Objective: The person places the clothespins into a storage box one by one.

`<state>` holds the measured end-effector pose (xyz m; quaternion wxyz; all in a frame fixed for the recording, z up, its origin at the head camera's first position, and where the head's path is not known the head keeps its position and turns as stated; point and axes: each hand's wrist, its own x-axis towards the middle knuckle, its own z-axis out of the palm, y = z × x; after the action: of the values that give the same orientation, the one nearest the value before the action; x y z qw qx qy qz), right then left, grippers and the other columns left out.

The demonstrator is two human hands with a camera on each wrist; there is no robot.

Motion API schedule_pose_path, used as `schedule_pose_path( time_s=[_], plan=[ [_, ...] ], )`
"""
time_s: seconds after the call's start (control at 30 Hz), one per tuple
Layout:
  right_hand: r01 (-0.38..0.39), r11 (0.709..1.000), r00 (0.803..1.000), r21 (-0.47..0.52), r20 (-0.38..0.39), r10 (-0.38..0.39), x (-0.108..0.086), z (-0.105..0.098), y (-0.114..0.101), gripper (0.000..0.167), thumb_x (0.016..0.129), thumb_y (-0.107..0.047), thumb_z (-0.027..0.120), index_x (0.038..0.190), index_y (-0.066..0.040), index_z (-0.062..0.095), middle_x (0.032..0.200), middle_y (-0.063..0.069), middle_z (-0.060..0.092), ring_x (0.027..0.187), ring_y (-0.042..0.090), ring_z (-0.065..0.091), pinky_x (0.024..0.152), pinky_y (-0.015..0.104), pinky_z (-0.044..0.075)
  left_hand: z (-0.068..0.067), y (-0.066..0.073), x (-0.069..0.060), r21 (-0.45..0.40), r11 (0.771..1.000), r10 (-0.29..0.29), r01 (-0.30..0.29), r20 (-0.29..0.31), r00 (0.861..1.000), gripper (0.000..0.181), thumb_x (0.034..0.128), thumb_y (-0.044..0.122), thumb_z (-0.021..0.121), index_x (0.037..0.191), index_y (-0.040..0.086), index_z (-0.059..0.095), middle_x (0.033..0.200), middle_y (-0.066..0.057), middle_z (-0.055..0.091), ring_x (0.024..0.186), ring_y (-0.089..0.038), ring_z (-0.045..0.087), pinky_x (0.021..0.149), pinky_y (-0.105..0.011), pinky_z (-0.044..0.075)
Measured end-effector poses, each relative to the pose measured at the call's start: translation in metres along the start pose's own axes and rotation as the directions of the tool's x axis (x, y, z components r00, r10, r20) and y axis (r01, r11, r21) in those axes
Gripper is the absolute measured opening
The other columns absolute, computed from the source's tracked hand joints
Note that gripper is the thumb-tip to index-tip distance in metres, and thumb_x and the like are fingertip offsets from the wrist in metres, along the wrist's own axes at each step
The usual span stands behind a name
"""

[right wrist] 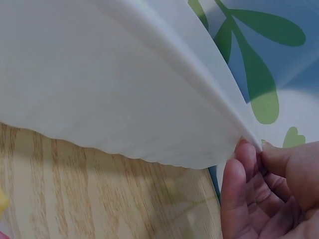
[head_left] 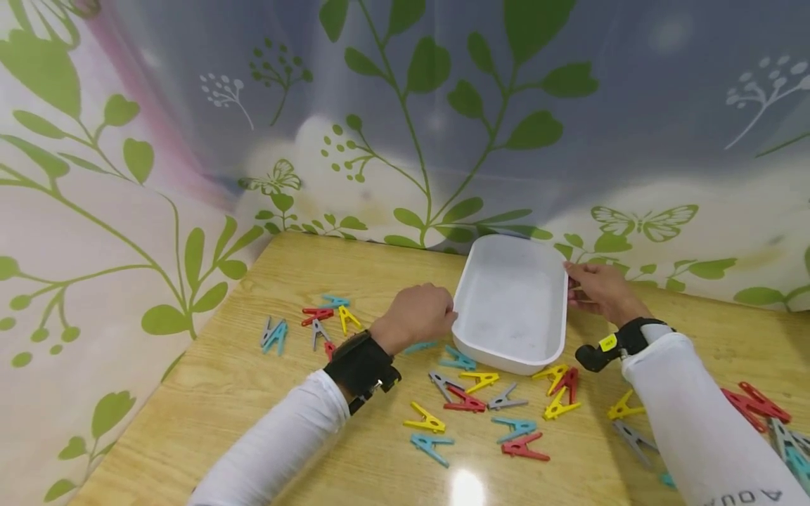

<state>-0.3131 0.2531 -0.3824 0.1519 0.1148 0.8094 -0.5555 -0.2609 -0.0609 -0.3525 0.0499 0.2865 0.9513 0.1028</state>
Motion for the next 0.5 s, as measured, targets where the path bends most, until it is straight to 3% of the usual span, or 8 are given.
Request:
schedule_pose_path(
  time_s=[0.27,0.43,0.5],
  plan=[
    [-0.008,1.0,1.0,0.007,-0.011,0.008,-0.001,0.0,0.006,0.058,0.1,-0.045,0.043,0.128,0.006,0.043,0.102,0.01,0.051,0.074,0.007,0.059,0.076,0.028,0.054,0.009,0.006,-0.002,0.089,0.996,0.013,-0.008,-0.057,0.998,0.035,0.0982,0.021,0.052,0.064,0.015,0.056,0.057,0.0,0.048,0.05,-0.013,0.043,0.047,-0.026,0.031],
    [0.021,1.0,1.0,0.022,-0.017,-0.02,0.0,0.0,0.007,0.063,0.098,-0.048,0.045,0.129,0.008,0.044,0.097,0.006,0.054,0.073,0.007,0.06,0.076,0.029,0.054,0.012,0.002,-0.003,0.066,0.997,-0.031,0.036,-0.069,0.997,0.032,0.0997,0.028,0.049,0.074,0.018,0.065,0.06,0.002,0.052,0.05,-0.013,0.046,0.045,-0.027,0.032],
    [0.043,0.998,0.999,0.041,-0.018,-0.042,0.0,0.0,0.009,0.065,0.098,-0.05,0.042,0.127,0.008,0.046,0.093,0.002,0.057,0.072,0.007,0.061,0.075,0.029,0.054,0.013,-0.002,-0.005,0.048,0.997,-0.047,0.053,-0.104,0.993,0.038,0.1014,0.032,0.045,0.07,0.02,0.064,0.056,0.003,0.047,0.047,-0.013,0.042,0.043,-0.028,0.028]
  ],
)
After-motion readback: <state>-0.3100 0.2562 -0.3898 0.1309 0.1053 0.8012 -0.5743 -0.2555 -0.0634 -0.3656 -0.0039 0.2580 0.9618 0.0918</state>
